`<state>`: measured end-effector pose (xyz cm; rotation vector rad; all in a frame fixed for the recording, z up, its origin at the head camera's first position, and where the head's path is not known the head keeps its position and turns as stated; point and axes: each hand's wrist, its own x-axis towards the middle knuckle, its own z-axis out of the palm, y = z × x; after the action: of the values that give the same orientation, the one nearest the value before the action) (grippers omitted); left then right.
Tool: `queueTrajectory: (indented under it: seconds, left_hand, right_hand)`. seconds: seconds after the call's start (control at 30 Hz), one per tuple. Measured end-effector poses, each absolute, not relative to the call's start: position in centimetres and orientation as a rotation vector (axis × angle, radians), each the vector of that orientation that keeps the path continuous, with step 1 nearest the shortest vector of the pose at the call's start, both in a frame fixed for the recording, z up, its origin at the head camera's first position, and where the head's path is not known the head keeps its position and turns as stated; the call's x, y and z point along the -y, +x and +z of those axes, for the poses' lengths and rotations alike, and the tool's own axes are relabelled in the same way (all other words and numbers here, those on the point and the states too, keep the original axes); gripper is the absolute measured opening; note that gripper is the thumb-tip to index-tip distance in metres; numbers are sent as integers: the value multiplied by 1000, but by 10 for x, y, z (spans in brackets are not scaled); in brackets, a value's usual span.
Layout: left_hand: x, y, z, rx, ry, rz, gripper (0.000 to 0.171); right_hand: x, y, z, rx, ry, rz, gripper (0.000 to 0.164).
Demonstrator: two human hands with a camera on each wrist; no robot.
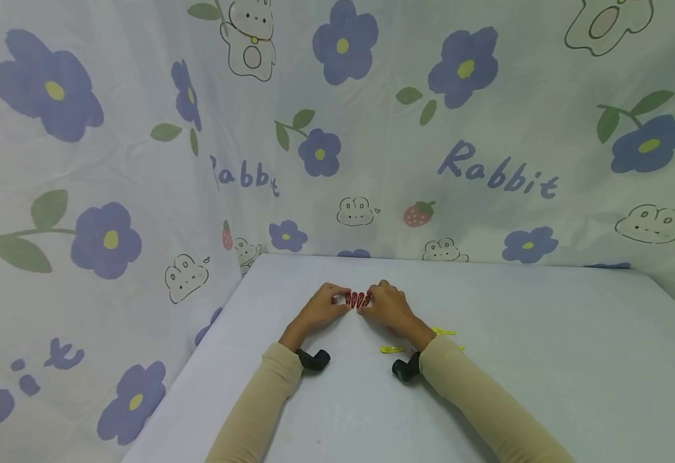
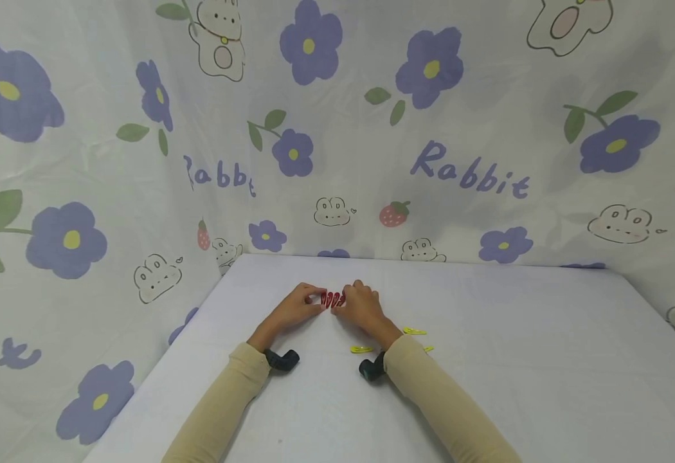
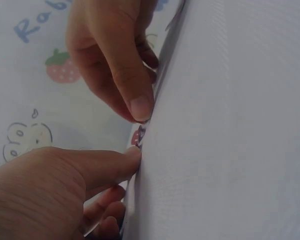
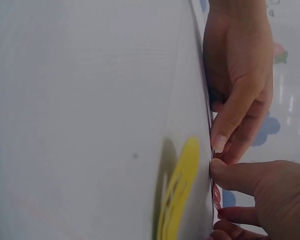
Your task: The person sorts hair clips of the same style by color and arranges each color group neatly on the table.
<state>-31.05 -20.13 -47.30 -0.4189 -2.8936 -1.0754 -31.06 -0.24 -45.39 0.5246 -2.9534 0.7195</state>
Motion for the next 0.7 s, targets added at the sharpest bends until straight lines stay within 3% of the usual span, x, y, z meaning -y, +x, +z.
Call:
queueTrajectory:
  seconds: [0.7]
  left_hand:
    - [200,-307,-468,2884,-435,-1100,41]
  right_hand:
    - [1,-316,-454,3016,466,807,41]
